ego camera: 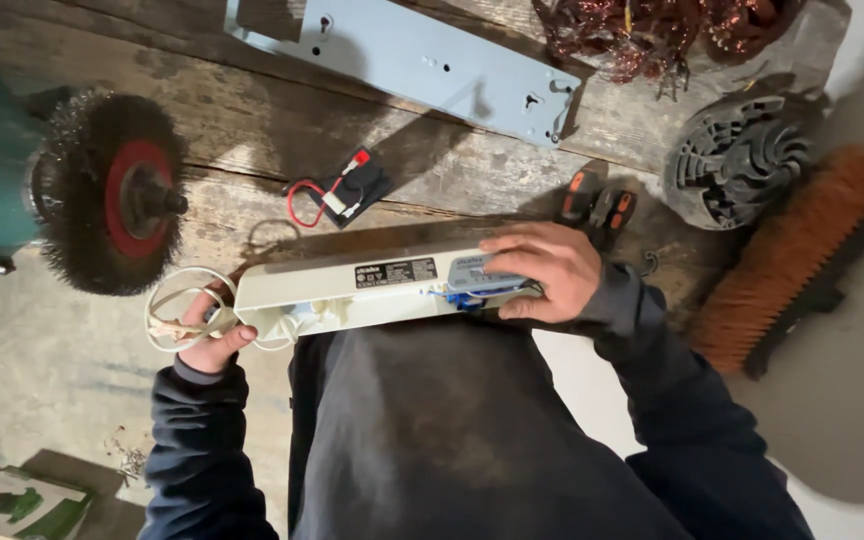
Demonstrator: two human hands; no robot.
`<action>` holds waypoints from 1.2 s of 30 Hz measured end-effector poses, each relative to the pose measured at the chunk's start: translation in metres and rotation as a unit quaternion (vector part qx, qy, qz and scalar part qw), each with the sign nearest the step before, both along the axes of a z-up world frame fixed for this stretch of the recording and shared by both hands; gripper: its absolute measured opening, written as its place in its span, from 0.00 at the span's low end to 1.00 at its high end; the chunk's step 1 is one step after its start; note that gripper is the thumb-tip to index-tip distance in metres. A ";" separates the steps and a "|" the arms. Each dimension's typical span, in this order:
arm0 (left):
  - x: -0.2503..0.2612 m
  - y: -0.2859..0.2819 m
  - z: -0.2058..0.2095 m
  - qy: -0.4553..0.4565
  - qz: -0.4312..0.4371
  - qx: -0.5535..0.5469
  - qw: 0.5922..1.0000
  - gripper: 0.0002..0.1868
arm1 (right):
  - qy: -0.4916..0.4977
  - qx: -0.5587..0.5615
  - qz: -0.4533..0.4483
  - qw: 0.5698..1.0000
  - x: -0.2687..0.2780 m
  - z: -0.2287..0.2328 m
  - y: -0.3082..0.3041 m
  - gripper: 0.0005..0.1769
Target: The person holds a disassembled fluorescent light fixture and repeatedly toggles a switch to test the light. They then connect a small battery pack to internal wires and continue testing the fixture's operation.
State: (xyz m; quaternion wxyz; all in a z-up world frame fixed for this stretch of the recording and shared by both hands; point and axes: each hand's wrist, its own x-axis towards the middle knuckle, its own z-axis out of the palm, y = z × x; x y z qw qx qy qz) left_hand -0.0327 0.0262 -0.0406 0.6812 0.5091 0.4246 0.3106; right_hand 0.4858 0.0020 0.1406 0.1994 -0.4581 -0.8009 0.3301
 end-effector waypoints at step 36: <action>-0.009 -0.002 -0.006 0.043 -0.026 0.003 0.999 0.48 | 0.094 0.064 -0.099 0.989 0.011 -0.040 -0.040 0.25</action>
